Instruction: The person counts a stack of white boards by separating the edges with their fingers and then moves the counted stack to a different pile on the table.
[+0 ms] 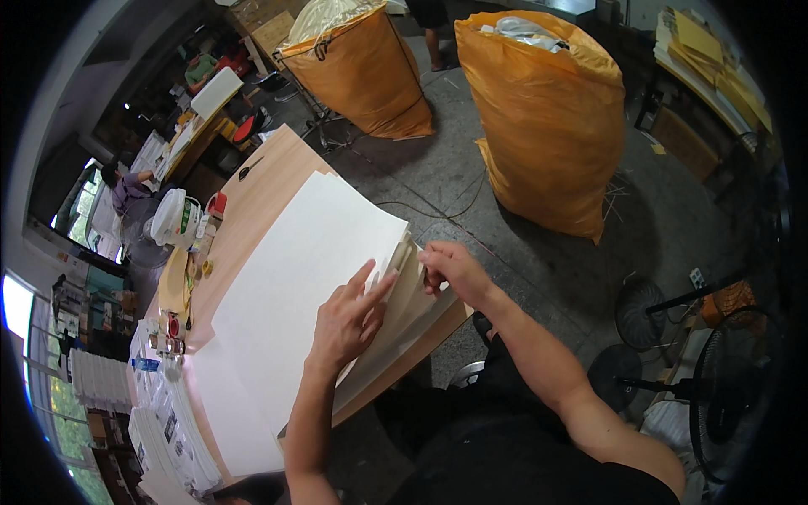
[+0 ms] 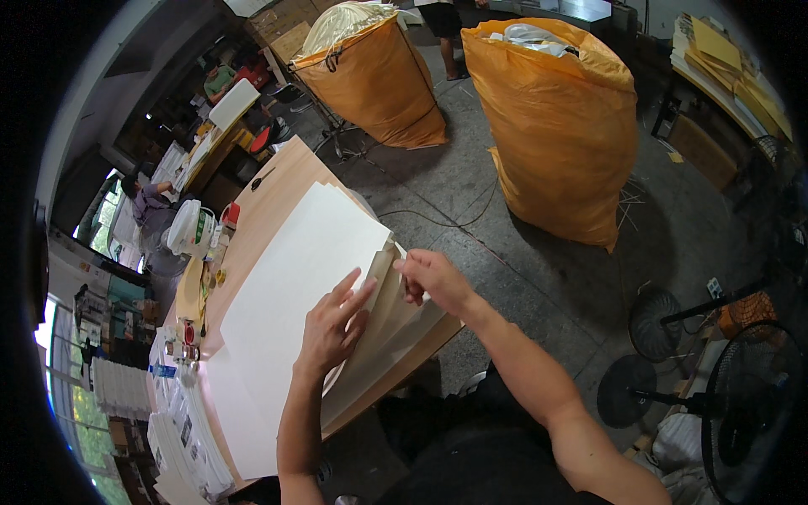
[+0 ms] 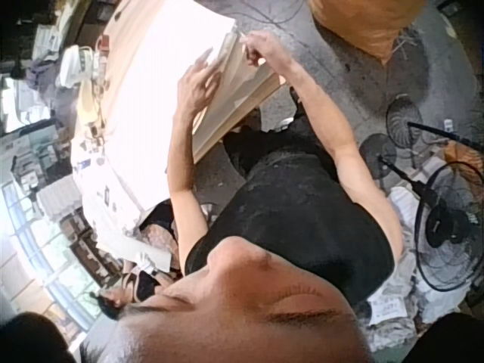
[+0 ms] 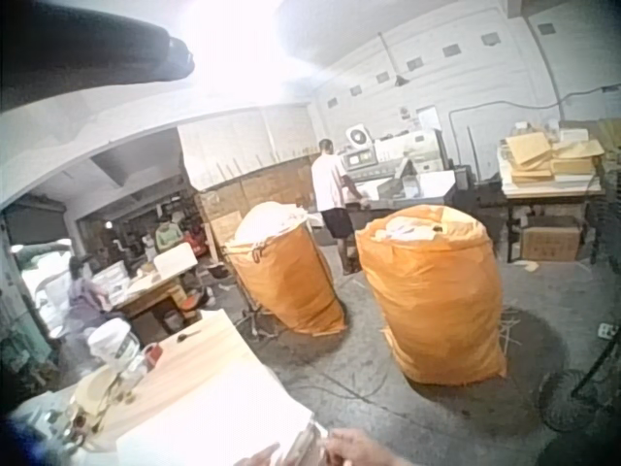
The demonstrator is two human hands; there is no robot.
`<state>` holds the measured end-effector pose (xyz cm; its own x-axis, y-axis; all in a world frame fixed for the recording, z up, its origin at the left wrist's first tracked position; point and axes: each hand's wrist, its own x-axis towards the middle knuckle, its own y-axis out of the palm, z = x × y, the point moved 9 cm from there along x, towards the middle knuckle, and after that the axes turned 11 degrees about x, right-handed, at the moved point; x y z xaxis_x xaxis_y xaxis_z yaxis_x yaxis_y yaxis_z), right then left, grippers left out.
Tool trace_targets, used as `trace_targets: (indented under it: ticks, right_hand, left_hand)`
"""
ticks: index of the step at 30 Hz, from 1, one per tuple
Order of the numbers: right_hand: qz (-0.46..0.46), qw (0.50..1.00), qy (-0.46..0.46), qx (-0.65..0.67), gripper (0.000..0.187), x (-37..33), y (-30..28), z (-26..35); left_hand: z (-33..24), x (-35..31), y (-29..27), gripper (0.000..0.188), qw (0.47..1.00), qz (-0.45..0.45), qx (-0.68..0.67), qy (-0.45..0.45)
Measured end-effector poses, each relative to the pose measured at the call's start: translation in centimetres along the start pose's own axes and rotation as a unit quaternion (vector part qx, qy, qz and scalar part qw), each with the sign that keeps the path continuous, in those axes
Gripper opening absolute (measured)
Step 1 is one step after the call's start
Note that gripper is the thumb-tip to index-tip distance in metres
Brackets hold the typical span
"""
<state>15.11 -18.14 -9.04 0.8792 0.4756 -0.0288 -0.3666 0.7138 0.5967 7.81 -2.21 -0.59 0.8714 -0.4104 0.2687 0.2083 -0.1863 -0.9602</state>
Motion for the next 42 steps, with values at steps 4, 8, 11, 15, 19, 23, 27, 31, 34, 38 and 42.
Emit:
trace_targets:
  ticks: [4,8,11,15,19,23,27,31,34,38,42]
  right_hand:
    - [-0.033,0.991,-0.026,-0.126,0.034,0.0,0.5,0.4]
    - [0.001,0.997,0.027,0.073,0.034,0.7,0.5,-0.6]
    - [0.005,0.996,0.029,0.081,0.034,0.7,0.6,-0.6]
    - [0.002,0.998,0.02,0.067,0.034,0.4,0.2,-0.7]
    - [0.004,0.996,0.006,0.086,0.035,0.2,0.0,-0.8]
    - [-0.013,1.0,0.005,-0.021,0.035,0.3,-0.1,-0.5]
    - [-0.001,0.994,0.029,0.105,0.034,0.6,0.2,-0.8]
    - [0.001,0.993,0.023,0.116,0.033,0.5,0.2,-0.7]
    - [-0.031,0.997,-0.007,0.075,0.032,0.0,-0.5,-0.4]
    - [-0.128,0.808,-0.344,-0.462,0.021,-5.5,2.0,5.5]
    - [0.109,0.788,-0.26,-0.547,0.024,-5.2,4.0,0.3]
  left_hand:
    - [-0.5,0.2,-0.1,0.052,1.0,-0.008,0.005,-0.002]
    - [-1.0,0.1,-0.7,0.054,1.0,-0.012,0.021,0.006]
    - [-1.0,0.1,-0.7,0.059,1.0,-0.018,0.01,0.0]
    - [-0.6,0.3,-0.6,0.059,1.0,-0.015,-0.016,0.008]
    - [-0.7,0.3,-0.5,0.057,1.0,-0.005,-0.001,0.006]
    - [-0.4,0.0,0.1,0.056,0.999,-0.01,0.029,0.008]
    - [-1.1,0.2,-0.4,0.058,0.999,0.006,0.031,0.017]
    - [-1.3,0.4,-0.7,0.059,1.0,-0.014,0.009,0.01]
    - [-1.0,0.6,-0.7,0.058,1.0,-0.018,-0.007,0.013]
    - [-1.1,0.4,-1.2,0.057,1.0,-0.005,-0.007,0.003]
    - [-1.3,0.3,-0.3,0.062,1.0,0.013,0.004,0.013]
